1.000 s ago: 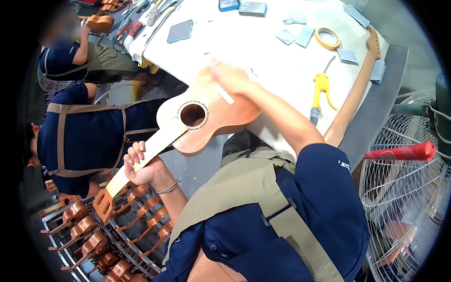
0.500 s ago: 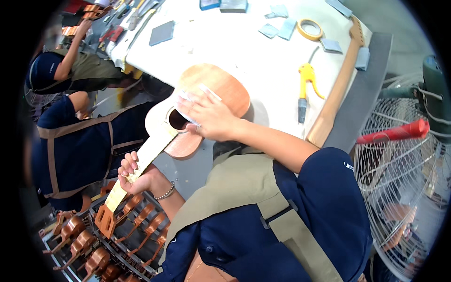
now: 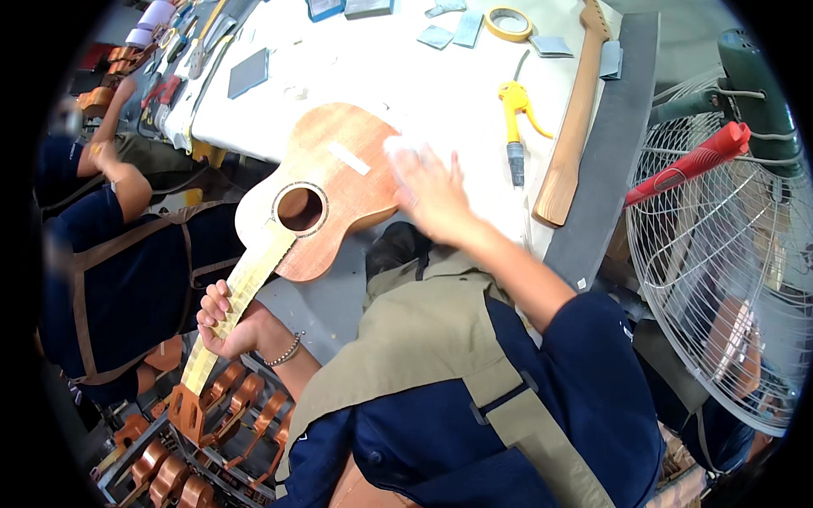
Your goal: The person sands the body and neck of a wooden guitar using a sanding block. They rotate the guitar to access different surfaces and continue sanding the soundhole area and neck. The guitar remains in hand throughout the process.
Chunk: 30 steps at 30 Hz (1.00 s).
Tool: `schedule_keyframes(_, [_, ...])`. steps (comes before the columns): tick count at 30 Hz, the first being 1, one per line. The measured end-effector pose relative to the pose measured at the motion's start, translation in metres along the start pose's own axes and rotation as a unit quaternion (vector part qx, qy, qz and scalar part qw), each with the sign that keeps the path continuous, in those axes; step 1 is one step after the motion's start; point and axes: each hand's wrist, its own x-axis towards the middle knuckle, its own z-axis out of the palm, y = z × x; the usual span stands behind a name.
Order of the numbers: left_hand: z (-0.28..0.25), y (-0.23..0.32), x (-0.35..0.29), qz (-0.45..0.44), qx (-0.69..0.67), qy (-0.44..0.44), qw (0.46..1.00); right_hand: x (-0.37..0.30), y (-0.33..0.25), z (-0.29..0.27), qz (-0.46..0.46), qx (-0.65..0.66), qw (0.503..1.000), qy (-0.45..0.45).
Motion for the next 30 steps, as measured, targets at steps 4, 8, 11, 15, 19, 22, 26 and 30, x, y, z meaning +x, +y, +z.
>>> schedule_keyframes(4, [-0.004, 0.0, 0.005, -0.008, -0.012, -0.011, 1.0, -0.024, -0.019, -0.005, -0.066, 0.053, 0.996, -0.013])
schedule_keyframes(8, [-0.005, 0.001, 0.006, 0.002, -0.014, -0.028, 0.999, 0.003, 0.056, 0.0, 0.098, -0.027, 0.993, 0.064])
schedule_keyframes(11, [-0.008, -0.002, 0.008, -0.003, -0.022, -0.046, 0.999, 0.017, -0.004, -0.033, -0.094, 0.093, 0.991, 0.02])
schedule_keyframes(15, [-0.011, 0.0, 0.008, -0.012, -0.032, -0.046, 0.998, 0.05, 0.014, -0.003, -0.028, 0.123, 0.99, -0.054])
schedule_keyframes(19, [0.001, 0.0, 0.003, 0.003, -0.006, -0.017, 1.0, 0.063, -0.017, -0.004, -0.052, 0.126, 0.991, -0.008])
schedule_keyframes(22, [-0.001, 0.0, 0.004, -0.006, -0.008, -0.034, 0.999, 0.046, -0.099, -0.022, -0.27, 0.062, 0.961, 0.029])
schedule_keyframes(26, [-0.003, 0.0, 0.006, -0.004, -0.012, -0.038, 0.999, 0.056, -0.082, -0.019, -0.261, 0.122, 0.955, 0.069])
schedule_keyframes(30, [-0.002, -0.002, 0.006, 0.006, -0.009, -0.058, 0.998, 0.032, -0.063, -0.033, -0.209, 0.092, 0.971, 0.068])
